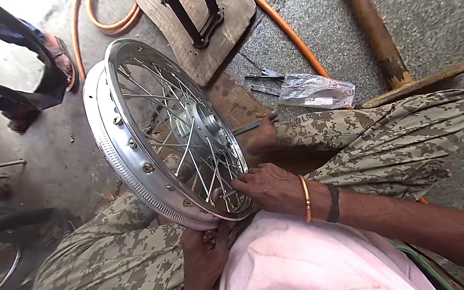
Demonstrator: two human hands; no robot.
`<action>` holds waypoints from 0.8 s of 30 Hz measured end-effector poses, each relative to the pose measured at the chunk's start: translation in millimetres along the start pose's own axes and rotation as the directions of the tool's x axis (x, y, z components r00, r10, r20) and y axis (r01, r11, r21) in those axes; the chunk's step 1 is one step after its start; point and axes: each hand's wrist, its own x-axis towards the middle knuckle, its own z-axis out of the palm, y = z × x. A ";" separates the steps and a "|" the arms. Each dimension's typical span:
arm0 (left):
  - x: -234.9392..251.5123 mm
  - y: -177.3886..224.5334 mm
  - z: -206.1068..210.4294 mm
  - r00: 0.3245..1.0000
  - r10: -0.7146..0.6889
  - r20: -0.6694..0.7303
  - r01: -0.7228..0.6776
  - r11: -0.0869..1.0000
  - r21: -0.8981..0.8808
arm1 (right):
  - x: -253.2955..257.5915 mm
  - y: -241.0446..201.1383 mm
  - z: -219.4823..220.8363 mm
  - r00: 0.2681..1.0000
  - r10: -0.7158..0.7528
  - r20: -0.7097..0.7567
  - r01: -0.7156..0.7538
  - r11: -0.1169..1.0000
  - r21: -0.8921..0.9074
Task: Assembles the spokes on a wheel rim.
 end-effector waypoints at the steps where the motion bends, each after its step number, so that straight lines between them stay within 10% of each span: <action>1: -1.2 0.0 -0.6 1.000 -0.002 0.001 0.002 1.000 -0.007 | -1.9 -1.2 -5.4 1.000 -0.025 0.005 0.025 1.000 -0.020; 11: -3.1 1.4 -1.6 0.998 -0.042 0.045 0.042 0.999 0.011 | -7.4 -25.7 -98.8 0.945 -0.202 -0.255 0.214 0.977 0.018; 21: 1.3 -1.2 -2.7 1.000 0.024 -0.005 -0.024 1.000 -0.003 | -12.8 -3.8 9.2 0.992 0.060 0.111 -0.069 0.995 0.077; 24: 0.8 -2.3 -4.0 1.000 0.021 -0.017 -0.021 1.000 -0.016 | -3.6 0.0 23.9 0.998 0.046 -0.041 -0.044 0.997 0.056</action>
